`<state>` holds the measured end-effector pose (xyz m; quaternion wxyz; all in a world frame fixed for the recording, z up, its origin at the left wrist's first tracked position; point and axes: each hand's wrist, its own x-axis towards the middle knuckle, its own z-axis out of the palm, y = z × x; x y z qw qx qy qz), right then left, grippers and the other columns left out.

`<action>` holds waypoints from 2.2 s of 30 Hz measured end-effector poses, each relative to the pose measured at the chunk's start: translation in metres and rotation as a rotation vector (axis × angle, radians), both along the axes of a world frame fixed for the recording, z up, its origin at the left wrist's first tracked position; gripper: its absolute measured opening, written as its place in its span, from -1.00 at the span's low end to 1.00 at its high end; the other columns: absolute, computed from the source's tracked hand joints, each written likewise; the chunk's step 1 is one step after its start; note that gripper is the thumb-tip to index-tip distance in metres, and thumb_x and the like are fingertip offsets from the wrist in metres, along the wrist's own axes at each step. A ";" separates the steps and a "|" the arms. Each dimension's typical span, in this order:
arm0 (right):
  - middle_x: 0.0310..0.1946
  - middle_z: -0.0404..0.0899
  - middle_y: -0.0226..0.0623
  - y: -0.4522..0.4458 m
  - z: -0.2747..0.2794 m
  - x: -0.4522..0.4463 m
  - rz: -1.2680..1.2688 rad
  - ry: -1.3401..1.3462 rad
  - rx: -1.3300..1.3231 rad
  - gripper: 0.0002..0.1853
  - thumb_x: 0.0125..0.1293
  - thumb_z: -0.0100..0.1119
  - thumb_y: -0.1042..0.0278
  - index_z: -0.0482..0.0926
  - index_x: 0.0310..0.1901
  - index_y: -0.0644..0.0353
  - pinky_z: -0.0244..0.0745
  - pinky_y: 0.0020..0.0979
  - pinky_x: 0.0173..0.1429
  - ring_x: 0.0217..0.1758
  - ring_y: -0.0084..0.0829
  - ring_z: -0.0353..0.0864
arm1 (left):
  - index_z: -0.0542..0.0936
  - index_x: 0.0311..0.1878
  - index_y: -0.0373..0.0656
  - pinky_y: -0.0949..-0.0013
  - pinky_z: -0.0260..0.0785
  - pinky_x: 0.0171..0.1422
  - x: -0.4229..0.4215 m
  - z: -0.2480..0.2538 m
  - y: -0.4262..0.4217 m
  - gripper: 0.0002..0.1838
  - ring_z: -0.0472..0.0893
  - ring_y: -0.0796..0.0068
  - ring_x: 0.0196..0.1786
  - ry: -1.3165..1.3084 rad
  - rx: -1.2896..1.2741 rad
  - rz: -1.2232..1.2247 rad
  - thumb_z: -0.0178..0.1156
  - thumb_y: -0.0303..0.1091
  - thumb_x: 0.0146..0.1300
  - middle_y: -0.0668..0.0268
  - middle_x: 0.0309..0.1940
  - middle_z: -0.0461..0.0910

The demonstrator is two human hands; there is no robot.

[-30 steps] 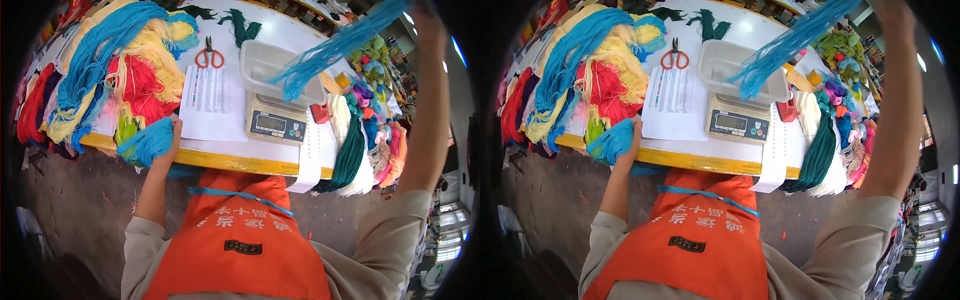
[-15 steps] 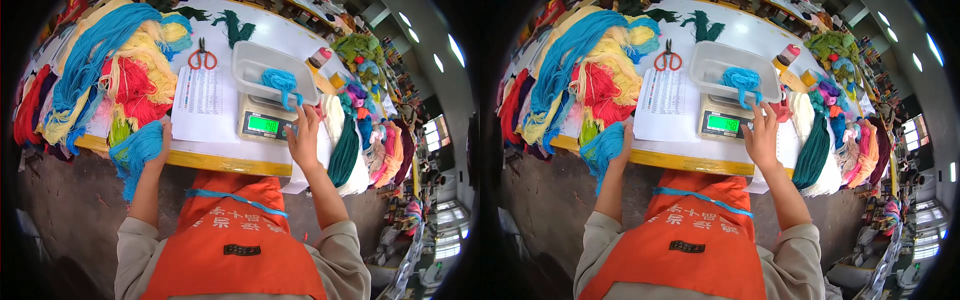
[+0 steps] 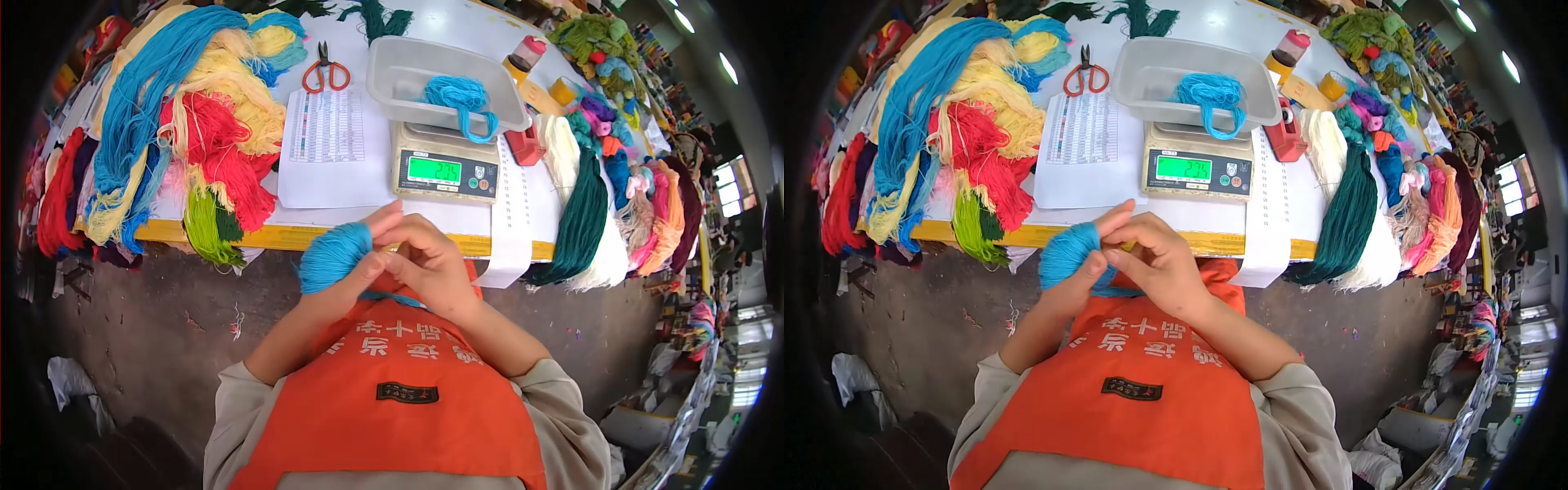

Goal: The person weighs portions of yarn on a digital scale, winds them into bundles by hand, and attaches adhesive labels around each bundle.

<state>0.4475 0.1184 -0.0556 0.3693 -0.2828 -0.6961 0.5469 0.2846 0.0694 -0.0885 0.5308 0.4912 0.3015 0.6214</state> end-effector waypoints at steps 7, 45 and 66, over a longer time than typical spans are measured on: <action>-0.23 0.45 -0.45 0.002 -0.021 -0.001 0.016 0.058 -0.139 -0.92 0.30 0.27 0.58 0.62 -0.19 0.23 0.30 -0.56 -0.26 -0.35 -0.65 0.37 | 0.42 0.35 -0.38 0.32 0.25 0.44 0.008 -0.005 0.004 -0.54 0.43 0.39 0.39 -0.022 -0.115 0.012 0.00 -0.29 0.52 0.10 0.41 0.41; -0.41 0.55 -0.52 0.002 -0.010 -0.029 0.002 0.148 -0.565 -0.97 0.40 0.16 0.46 0.56 -0.18 0.18 0.28 -0.64 -0.41 -0.50 -0.79 0.29 | 0.57 0.01 -0.33 0.42 0.48 0.10 -0.018 -0.019 -0.006 -0.77 0.62 0.50 -0.02 -0.480 -0.271 0.014 0.22 -0.38 0.40 0.21 0.01 0.64; -0.38 0.59 -0.40 0.034 0.060 -0.018 0.581 -0.330 -0.443 -0.81 0.48 0.16 0.22 0.58 -0.18 0.18 0.39 -0.56 -0.41 -0.49 -0.59 0.54 | 0.54 -0.31 -0.31 0.45 0.38 -0.46 -0.116 -0.066 -0.068 -0.83 0.65 0.37 -0.42 -0.393 -0.231 -0.384 0.17 -0.37 0.31 -0.06 -0.14 0.69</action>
